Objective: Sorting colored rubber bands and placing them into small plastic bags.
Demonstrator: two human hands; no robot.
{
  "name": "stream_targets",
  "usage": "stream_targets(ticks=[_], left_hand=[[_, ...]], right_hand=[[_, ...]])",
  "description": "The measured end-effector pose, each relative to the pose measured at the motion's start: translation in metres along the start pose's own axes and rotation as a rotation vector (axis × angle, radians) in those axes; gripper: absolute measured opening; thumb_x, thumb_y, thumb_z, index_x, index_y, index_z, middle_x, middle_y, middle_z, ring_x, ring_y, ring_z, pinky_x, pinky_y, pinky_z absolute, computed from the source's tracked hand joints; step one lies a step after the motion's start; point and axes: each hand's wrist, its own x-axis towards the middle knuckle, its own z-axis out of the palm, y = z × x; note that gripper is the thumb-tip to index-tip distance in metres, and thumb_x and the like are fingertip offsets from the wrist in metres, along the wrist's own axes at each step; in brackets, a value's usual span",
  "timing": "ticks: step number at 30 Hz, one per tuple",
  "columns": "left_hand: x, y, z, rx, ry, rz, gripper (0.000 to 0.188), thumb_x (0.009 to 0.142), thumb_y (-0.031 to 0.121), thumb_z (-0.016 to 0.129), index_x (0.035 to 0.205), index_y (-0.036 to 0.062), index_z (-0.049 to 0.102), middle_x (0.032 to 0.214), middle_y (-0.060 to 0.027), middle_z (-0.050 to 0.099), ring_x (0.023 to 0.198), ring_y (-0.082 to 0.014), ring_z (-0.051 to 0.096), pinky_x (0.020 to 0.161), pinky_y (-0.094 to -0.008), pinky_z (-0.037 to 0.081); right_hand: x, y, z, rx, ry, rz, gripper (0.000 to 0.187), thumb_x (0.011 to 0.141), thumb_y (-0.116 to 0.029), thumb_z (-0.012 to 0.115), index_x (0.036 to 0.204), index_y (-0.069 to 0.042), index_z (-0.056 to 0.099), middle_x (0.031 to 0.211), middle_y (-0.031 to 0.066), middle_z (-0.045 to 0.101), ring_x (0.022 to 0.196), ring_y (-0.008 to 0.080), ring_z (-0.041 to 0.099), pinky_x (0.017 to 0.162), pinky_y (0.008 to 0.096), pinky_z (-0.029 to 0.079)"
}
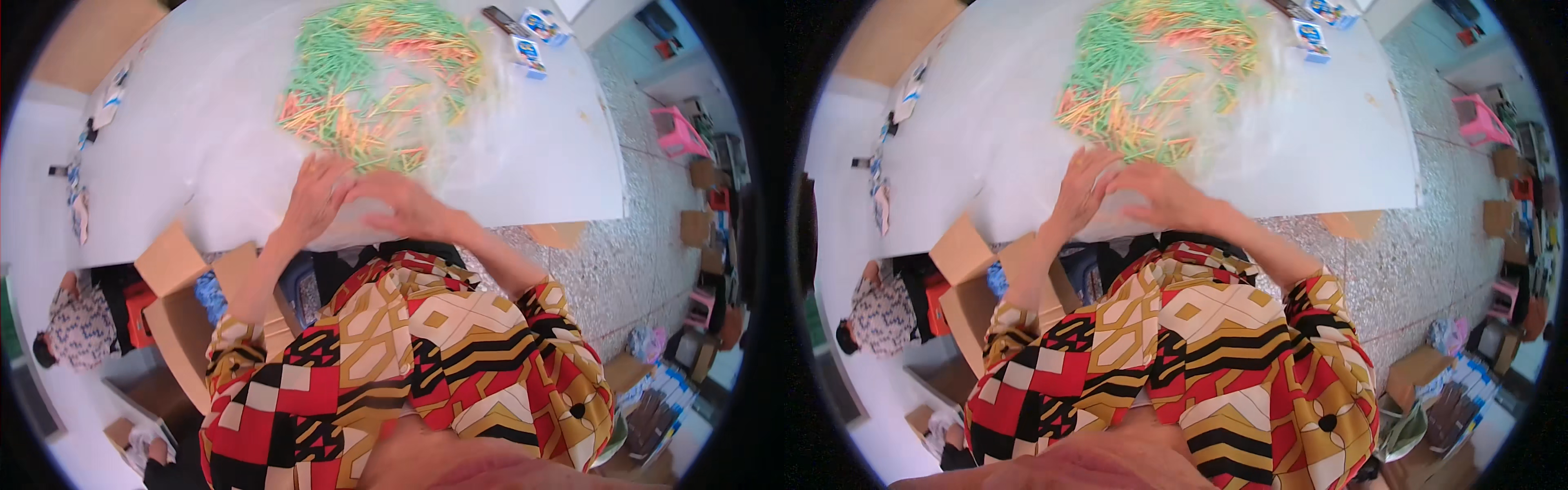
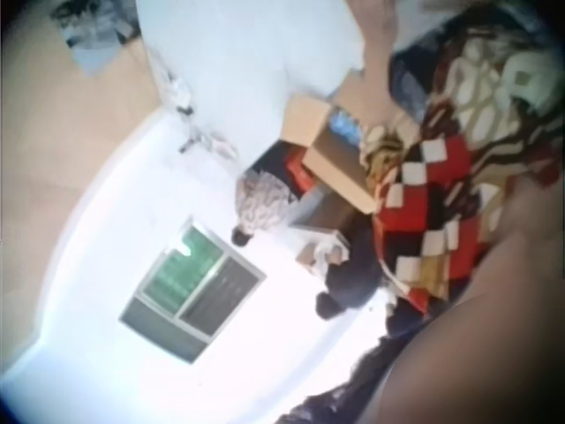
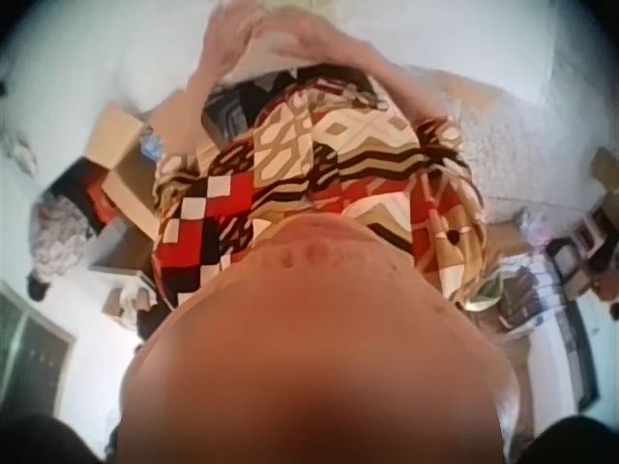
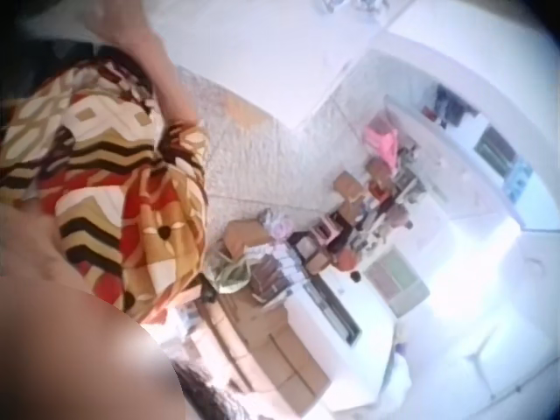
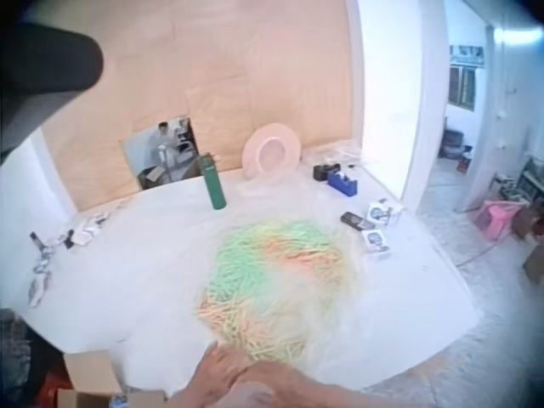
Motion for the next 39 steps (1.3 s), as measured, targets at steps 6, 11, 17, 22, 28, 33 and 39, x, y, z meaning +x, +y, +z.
stream_targets(ticks=[6,11,17,22,28,33,39], left_hand=[[0.011,0.082,0.022,-0.134,0.015,0.023,0.065,0.075,0.03,0.067,0.127,0.001,0.04,0.126,-0.0166,0.043,0.119,-0.0304,0.04,0.105,-0.0475,0.023],[0.027,0.11,0.073,-0.043,0.028,0.013,0.066,0.073,0.027,0.067,0.128,0.0002,0.04,0.123,-0.0164,0.045,0.116,-0.0299,0.042,0.103,-0.0459,0.026],[0.019,0.078,0.098,0.075,0.194,0.035,0.04,0.068,0.009,0.06,0.108,0.005,0.056,0.101,-0.0089,0.055,0.093,-0.0257,0.053,0.086,-0.0377,0.04],[0.012,0.062,0.085,0.073,0.242,0.037,0.034,0.06,0.0,0.059,0.092,0.0069,0.059,0.086,-0.0059,0.055,0.081,-0.0244,0.055,0.072,-0.0348,0.045],[0.002,0.038,0.065,0.141,0.283,0.04,0.032,0.058,-0.001,0.059,0.089,0.0072,0.06,0.085,-0.0058,0.055,0.077,-0.0255,0.055,0.068,-0.0343,0.045],[-0.007,0.015,0.051,0.197,0.253,-0.056,0.037,0.055,-0.006,0.059,0.089,0.0081,0.06,0.085,-0.0059,0.056,0.076,-0.0268,0.054,0.068,-0.0352,0.045],[-0.013,-0.034,0.023,0.265,0.237,-0.078,0.037,0.055,-0.005,0.065,0.088,0.0076,0.057,0.091,-0.0065,0.056,0.08,-0.0288,0.054,0.069,-0.0363,0.045]], right_hand=[[-0.014,0.1,-0.141,-0.559,0.589,0.196,0.045,0.076,-0.012,0.067,0.117,-0.004,0.05,0.112,0.0135,0.055,0.106,0.0292,0.053,0.09,0.0372,0.043],[-0.015,0.165,-0.211,-1.075,0.672,0.205,0.055,0.079,-0.021,0.065,0.126,-0.006,0.04,0.115,0.0169,0.05,0.107,0.033,0.05,0.09,0.0399,0.042],[-0.017,0.186,-0.218,-0.975,0.584,0.429,0.056,0.079,-0.029,0.063,0.125,-0.007,0.039,0.112,0.019,0.051,0.106,0.0356,0.05,0.088,0.0409,0.042],[-0.034,0.182,-0.231,-0.816,0.359,0.667,0.042,0.076,-0.013,0.053,0.118,-0.008,0.047,0.079,0.0217,0.06,0.08,0.0372,0.06,0.072,0.0444,0.046],[-0.046,0.166,-0.211,-0.733,0.354,0.724,0.038,0.077,-0.009,0.049,0.115,-0.008,0.049,0.078,0.0237,0.061,0.077,0.0391,0.06,0.068,0.0465,0.046],[-0.057,0.142,-0.189,-0.673,0.3,0.769,0.039,0.076,-0.007,0.048,0.114,-0.007,0.046,0.074,0.0249,0.059,0.074,0.0411,0.059,0.067,0.0471,0.045],[-0.072,0.109,-0.148,-0.574,0.192,0.771,0.034,0.076,-0.007,0.049,0.108,-0.008,0.04,0.065,0.0236,0.053,0.067,0.042,0.057,0.06,0.0483,0.042]])
